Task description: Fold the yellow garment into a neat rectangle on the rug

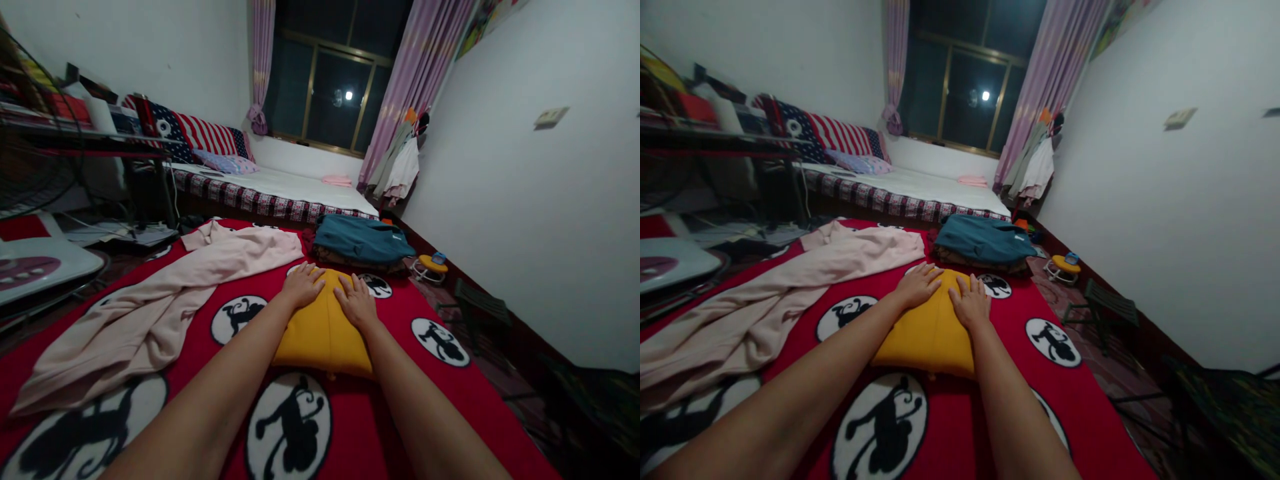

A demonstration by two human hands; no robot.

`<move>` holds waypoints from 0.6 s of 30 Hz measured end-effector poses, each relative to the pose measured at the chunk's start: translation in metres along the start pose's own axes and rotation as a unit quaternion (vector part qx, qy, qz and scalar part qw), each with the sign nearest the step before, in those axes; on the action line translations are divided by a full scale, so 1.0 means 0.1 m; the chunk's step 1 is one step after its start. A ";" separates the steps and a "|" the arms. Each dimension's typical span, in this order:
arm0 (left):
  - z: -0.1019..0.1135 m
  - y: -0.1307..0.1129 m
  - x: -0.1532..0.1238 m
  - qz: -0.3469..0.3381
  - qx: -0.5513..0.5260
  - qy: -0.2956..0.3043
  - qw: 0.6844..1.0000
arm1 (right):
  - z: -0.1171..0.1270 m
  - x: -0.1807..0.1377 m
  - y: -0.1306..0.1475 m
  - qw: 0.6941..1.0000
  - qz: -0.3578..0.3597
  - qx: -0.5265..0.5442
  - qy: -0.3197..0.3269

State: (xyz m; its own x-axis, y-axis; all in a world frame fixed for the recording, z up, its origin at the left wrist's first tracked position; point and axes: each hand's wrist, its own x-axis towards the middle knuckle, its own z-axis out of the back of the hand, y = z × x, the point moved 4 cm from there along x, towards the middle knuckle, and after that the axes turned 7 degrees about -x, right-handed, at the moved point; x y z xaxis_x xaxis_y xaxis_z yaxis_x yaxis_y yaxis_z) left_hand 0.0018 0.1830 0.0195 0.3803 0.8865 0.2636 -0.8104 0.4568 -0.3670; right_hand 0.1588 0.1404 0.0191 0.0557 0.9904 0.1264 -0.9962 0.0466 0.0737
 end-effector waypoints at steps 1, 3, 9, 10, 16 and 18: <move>0.00 0.01 -0.01 0.003 -0.002 0.000 1.000 | 0.00 -0.01 -0.01 1.000 -0.003 0.003 0.002; 0.00 0.03 -0.05 0.009 -0.005 0.004 1.000 | -0.01 -0.04 -0.03 1.000 -0.001 0.005 0.008; 0.02 0.15 -0.38 0.042 -0.012 0.045 0.998 | -0.03 -0.27 -0.16 0.999 0.009 0.007 0.031; 0.04 0.18 -0.46 0.049 -0.014 0.054 0.997 | -0.04 -0.32 -0.18 0.999 0.013 0.009 0.034; 0.13 0.20 -0.92 0.059 -0.023 0.072 0.995 | 0.18 -0.59 -0.13 0.999 0.009 0.036 0.021; 0.16 0.18 -0.98 0.064 -0.024 0.054 0.996 | 0.50 -0.71 0.08 0.992 0.053 0.069 -0.090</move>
